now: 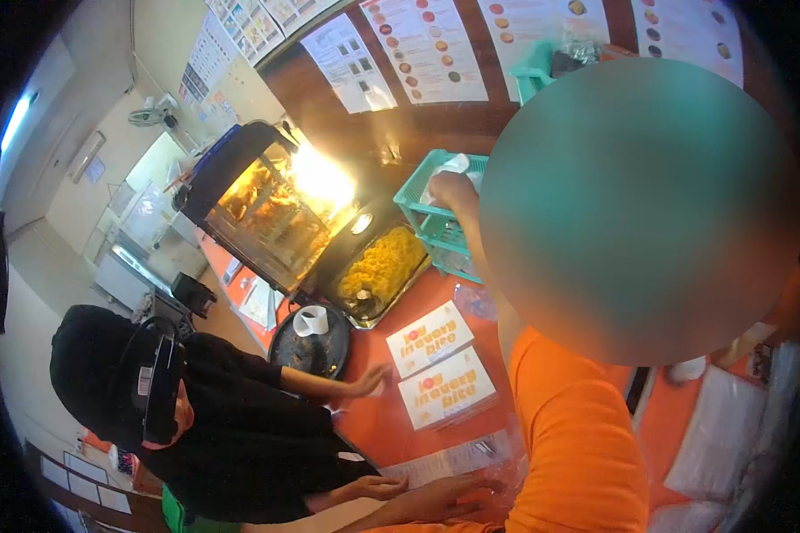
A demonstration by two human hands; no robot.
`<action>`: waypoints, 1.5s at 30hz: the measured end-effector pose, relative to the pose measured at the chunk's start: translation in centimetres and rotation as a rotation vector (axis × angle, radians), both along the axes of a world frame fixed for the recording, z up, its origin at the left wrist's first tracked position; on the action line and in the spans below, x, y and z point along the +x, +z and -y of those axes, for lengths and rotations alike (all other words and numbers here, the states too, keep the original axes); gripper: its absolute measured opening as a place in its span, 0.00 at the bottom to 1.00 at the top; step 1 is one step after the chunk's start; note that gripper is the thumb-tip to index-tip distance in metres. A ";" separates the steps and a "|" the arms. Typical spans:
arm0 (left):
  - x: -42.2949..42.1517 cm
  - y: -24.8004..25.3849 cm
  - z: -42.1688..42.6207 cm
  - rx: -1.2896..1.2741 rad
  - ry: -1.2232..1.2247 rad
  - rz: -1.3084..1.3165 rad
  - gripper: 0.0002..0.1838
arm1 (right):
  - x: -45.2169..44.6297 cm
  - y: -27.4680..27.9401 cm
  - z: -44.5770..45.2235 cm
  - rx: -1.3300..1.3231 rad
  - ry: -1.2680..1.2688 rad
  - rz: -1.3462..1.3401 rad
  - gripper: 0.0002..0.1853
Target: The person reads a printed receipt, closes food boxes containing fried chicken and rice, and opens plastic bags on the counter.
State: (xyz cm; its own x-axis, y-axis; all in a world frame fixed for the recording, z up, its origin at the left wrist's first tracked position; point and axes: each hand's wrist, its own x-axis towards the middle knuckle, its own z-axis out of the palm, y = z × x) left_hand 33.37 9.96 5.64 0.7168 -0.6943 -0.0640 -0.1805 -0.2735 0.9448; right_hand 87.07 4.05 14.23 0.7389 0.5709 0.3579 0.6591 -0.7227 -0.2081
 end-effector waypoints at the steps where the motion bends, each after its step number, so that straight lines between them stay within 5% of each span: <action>1: 0.3 0.3 -0.4 0.014 0.021 -0.010 0.19 | 0.0 -0.4 -0.2 -0.068 -0.056 -0.123 0.13; 5: 0.7 0.7 -1.4 0.033 0.076 -0.043 0.17 | 1.9 0.8 -0.7 -0.044 0.002 -0.170 0.11; 11: 1.4 1.7 -2.3 0.033 0.114 -0.042 0.15 | 1.0 6.4 1.5 0.081 0.077 0.117 0.09; 13: 1.5 2.2 -2.5 0.038 0.114 -0.033 0.15 | 1.0 7.1 1.7 0.327 0.012 0.136 0.09; 16: 1.6 3.0 -2.2 0.040 0.183 -0.083 0.10 | 0.0 8.5 2.7 0.349 -0.008 0.177 0.10; 23: 2.2 3.8 -1.7 -0.089 0.290 -0.026 0.09 | 1.8 9.5 3.0 0.163 -0.032 0.284 0.11; 26: 2.8 4.1 -1.5 -0.051 0.374 0.080 0.09 | 0.8 10.7 3.0 0.446 -0.262 0.308 0.12; 29: 3.1 4.4 -1.5 -0.035 0.428 0.122 0.09 | 1.2 12.6 3.3 0.728 -0.429 0.223 0.11; 34: 3.2 4.6 -1.7 -0.111 0.521 0.032 0.09 | -2.6 15.1 4.3 0.750 -0.072 0.075 0.12; 41: 9.0 10.5 0.1 -0.356 1.063 0.706 0.02 | -19.1 15.9 6.7 0.854 0.228 -0.374 0.14; 45: 10.6 16.3 2.4 -0.338 0.980 0.799 0.06 | -32.2 13.3 9.2 1.054 0.197 -0.623 0.16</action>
State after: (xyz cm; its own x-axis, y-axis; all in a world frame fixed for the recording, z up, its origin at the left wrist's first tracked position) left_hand 43.97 7.60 21.94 0.6888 0.2364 0.6853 -0.5823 -0.3826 0.7173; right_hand 54.89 -5.14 27.50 0.8818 0.3385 0.3283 0.3180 0.0874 -0.9441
